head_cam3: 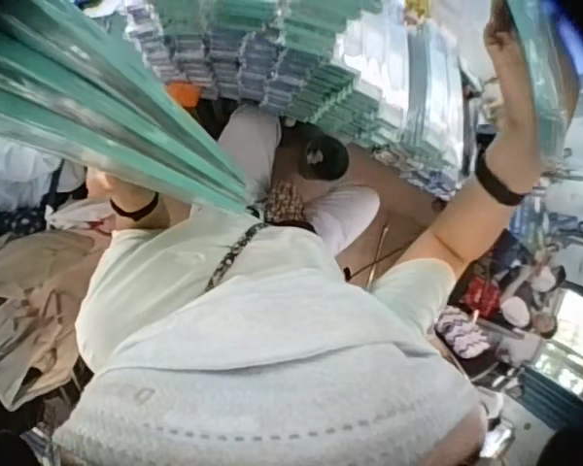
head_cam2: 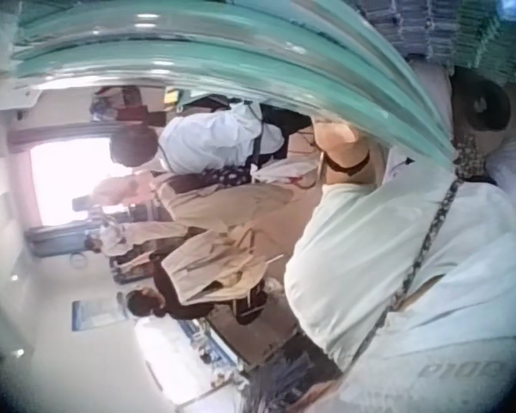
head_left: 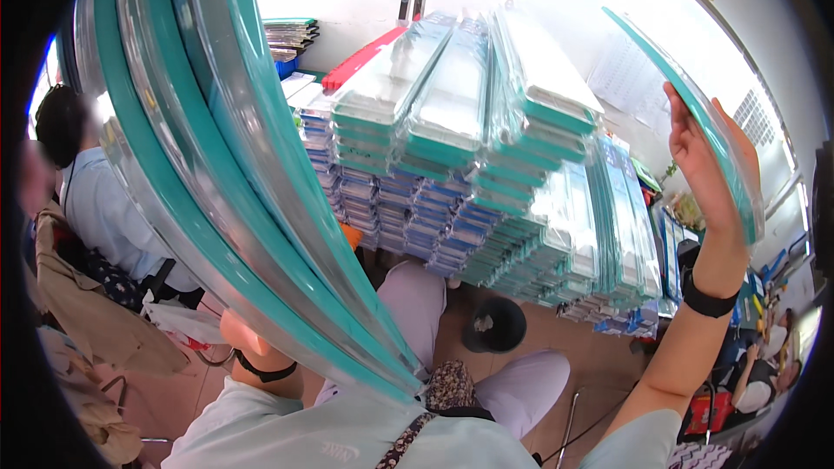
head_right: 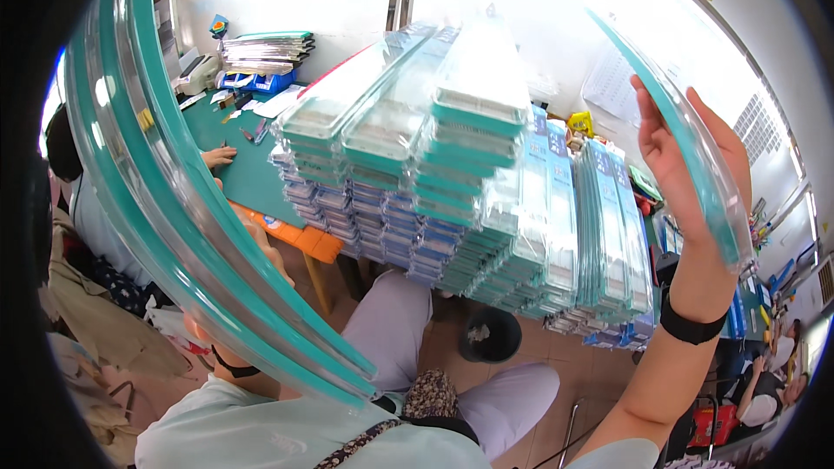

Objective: Organizing and stacking plastic-packaged fishing line or similar items on a workspace.

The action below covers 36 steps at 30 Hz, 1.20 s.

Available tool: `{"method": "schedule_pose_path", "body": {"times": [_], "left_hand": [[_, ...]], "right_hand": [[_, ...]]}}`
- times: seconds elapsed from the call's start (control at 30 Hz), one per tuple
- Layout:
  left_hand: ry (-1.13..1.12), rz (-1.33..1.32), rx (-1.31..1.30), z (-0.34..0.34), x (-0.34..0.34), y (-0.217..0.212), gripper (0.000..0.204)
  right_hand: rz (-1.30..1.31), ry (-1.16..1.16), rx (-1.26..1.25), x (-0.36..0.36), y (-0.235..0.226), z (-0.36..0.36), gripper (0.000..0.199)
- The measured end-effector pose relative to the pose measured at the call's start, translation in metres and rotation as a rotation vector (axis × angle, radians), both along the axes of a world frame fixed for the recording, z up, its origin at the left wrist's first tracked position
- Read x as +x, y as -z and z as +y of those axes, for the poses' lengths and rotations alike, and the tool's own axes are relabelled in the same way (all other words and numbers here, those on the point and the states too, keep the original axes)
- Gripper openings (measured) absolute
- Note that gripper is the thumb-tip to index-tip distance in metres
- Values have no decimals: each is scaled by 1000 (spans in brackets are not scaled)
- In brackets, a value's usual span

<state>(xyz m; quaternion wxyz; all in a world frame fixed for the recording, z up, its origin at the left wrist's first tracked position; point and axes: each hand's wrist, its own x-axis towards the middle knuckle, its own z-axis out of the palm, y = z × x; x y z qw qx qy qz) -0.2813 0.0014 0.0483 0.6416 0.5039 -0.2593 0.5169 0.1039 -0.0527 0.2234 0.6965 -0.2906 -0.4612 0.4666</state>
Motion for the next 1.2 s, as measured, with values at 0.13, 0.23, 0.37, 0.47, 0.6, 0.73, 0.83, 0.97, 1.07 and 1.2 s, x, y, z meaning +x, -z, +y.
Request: {"method": "schedule_pose_path", "body": {"times": [0.13,0.23,0.37,0.47,0.6,0.73,0.83,0.97,1.07,1.2], "left_hand": [[-26,95,23,1,-12,-5,110],[202,-257,-108,14,14,6,110],[-213,-213,-46,25,-2,28,112],[-103,-163,-39,26,-7,27,117],[98,-145,-47,33,-13,43,121],[152,49,43,33,-27,13,112],[100,61,-11,20,-35,17,105],[20,39,-163,7,-39,51,97],[-167,12,-535,-34,-35,34,71],[-308,155,-413,-36,-41,35,69]], "right_hand": [[-63,-76,-95,-34,-24,41,44],[-522,68,-19,-19,-22,76,38],[-664,108,110,-37,-21,112,23],[-417,26,-131,-69,-21,120,21],[-527,154,-108,-72,-14,135,20],[-1054,527,32,-79,-5,132,27],[-1164,566,113,-77,-2,135,33],[-1292,576,242,-56,2,131,39],[-1120,447,166,-47,-6,131,44],[-1285,913,498,-29,-4,101,38]]}}
